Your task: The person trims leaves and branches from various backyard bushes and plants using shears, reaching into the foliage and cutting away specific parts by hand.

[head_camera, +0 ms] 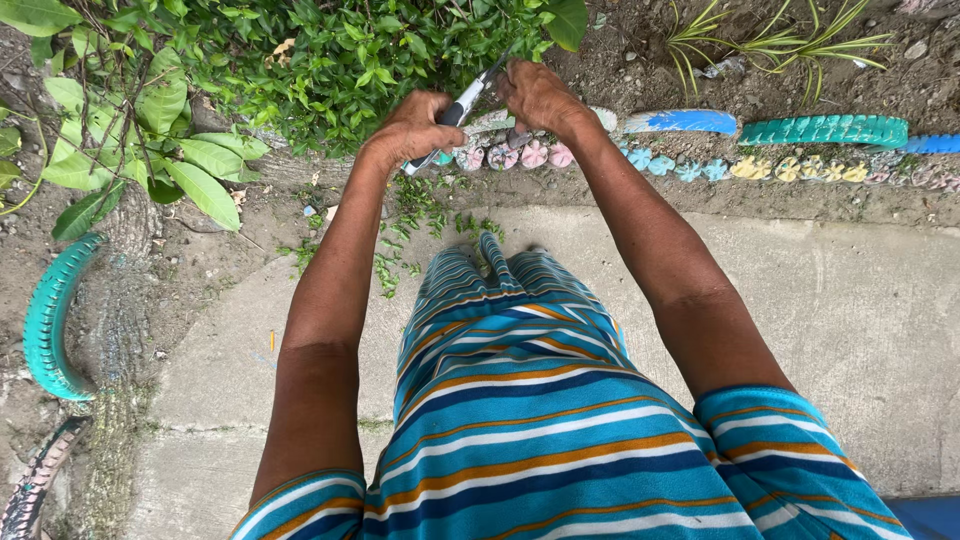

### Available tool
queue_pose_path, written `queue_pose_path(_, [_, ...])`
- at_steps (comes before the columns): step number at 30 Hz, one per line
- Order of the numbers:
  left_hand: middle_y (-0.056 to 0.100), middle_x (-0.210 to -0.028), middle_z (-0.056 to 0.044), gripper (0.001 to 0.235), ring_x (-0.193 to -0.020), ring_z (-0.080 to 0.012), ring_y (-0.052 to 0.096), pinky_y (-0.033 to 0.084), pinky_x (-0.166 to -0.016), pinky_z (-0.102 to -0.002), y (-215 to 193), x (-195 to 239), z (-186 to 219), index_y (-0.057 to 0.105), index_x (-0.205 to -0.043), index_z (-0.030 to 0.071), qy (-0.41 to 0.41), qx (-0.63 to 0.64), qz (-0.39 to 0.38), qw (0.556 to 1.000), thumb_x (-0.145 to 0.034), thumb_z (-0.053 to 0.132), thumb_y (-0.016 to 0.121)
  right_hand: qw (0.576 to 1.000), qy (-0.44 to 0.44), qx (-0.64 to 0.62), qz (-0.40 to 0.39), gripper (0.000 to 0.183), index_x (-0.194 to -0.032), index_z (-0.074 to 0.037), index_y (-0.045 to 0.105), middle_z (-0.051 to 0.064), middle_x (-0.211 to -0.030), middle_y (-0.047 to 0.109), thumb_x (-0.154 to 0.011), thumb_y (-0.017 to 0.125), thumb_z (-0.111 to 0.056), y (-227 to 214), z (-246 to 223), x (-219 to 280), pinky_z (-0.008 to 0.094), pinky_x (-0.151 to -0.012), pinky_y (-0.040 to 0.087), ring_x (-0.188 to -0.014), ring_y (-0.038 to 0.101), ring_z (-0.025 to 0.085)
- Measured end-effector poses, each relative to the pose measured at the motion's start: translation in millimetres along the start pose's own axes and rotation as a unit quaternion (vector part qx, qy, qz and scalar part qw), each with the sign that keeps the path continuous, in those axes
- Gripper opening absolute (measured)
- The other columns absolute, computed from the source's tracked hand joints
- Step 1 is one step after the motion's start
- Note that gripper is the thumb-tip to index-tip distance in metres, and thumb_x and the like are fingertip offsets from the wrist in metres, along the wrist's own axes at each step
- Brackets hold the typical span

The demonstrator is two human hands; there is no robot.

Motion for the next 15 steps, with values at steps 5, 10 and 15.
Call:
queue_pose_path(5, [0.072, -0.073, -0.006, 0.027, -0.057, -0.0100, 0.065, 0.055, -0.057, -0.030, 1.3, 25.6, 9.3, 0.072, -0.099, 0.004, -0.070, 0.068, 0.049, 0.994, -0.077, 0.016, 0.079, 0.987, -0.106, 0.108, 0.059, 0.035, -0.117, -0.002, 0.052, 0.000, -0.077, 0.038, -0.113, 0.043, -0.036, 20.6, 39.7, -34.8, 0.036, -0.067, 0.049, -0.065, 0.046, 0.013])
queue_pose_path(10, [0.071, -0.073, -0.003, 0.026, -0.057, -0.0097, 0.064, 0.053, -0.055, -0.030, 13.8, 55.1, 8.4, 0.073, -0.095, 0.003, -0.070, 0.108, 0.085, 0.988, -0.075, 0.018, 0.080, 0.949, -0.234, 0.182, 0.109, 0.026, -0.123, -0.002, 0.048, -0.002, -0.074, 0.030, -0.109, 0.043, -0.023, 45.5, 49.1, -17.5, 0.034, -0.050, 0.043, -0.060, 0.037, 0.012])
queue_pose_path(15, [0.074, -0.085, -0.003, 0.031, -0.072, -0.0119, 0.067, 0.055, -0.069, -0.031, 17.7, 66.5, -4.4, 0.073, -0.103, 0.006, -0.050, 0.141, 0.141, 0.979, -0.074, 0.018, 0.078, 0.974, -0.148, 0.144, 0.091, 0.027, -0.125, -0.006, 0.046, 0.000, -0.066, 0.034, -0.111, 0.041, -0.029, 60.7, 67.3, 4.5, 0.036, -0.048, 0.041, -0.055, 0.038, 0.014])
Point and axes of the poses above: each hand's wrist, its own x-axis away from the middle knuckle, its own y-axis out of the palm, z = x × y, the point moved 6 cm from there along -x, towards the middle knuckle
